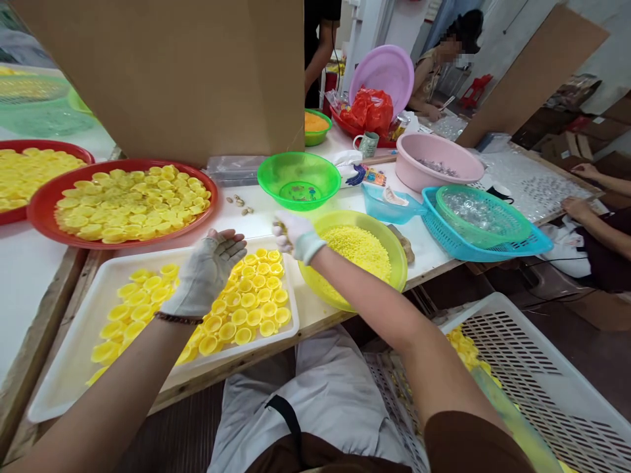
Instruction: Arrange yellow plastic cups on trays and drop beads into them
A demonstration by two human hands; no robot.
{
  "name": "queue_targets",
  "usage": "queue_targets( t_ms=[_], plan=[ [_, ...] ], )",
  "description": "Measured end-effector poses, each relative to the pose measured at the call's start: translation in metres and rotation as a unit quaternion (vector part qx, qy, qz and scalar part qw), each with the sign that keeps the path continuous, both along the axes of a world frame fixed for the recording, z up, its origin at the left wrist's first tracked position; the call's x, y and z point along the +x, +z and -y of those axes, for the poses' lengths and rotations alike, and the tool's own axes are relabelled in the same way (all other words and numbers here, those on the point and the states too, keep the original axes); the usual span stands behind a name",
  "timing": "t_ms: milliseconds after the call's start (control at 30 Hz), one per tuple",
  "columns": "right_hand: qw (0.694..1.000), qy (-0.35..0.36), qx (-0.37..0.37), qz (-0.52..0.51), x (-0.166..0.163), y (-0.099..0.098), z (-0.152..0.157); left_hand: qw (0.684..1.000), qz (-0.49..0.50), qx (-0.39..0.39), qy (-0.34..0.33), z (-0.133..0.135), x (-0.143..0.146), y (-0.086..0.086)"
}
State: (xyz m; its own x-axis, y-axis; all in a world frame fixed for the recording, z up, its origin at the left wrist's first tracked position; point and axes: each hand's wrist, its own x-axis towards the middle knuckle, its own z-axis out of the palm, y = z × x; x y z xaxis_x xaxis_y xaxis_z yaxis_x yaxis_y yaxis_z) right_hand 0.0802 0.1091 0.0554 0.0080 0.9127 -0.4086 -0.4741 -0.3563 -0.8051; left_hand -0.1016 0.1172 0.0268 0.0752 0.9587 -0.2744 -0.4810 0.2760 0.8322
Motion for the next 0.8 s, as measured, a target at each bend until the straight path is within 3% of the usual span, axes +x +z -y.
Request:
queue_targets(
  t_ms=[100,233,433,600,800],
  plan=[
    [0.998,-0.025,0.055,0.007,-0.051,-0.008,-0.031,1.000,-0.016,-0.004,0.007,-0.012,0.016,0.003],
    [0.993,-0.081,0.090,-0.001,-0.087,-0.028,-0.057,0.999,-0.024,-0.002,0.022,-0.018,0.007,-0.004],
    [0.989,-0.093,0.113,0.034,-0.085,-0.039,-0.064,0.997,-0.035,-0.021,0.058,-0.011,-0.025,-0.014],
    [0.983,-0.101,0.137,0.074,-0.071,-0.039,-0.065,0.997,-0.036,-0.030,0.059,-0.009,-0.030,-0.018],
    [0.987,-0.097,0.131,0.016,-0.102,-0.055,-0.072,0.995,-0.042,-0.029,0.085,-0.010,-0.043,-0.022]
  ],
)
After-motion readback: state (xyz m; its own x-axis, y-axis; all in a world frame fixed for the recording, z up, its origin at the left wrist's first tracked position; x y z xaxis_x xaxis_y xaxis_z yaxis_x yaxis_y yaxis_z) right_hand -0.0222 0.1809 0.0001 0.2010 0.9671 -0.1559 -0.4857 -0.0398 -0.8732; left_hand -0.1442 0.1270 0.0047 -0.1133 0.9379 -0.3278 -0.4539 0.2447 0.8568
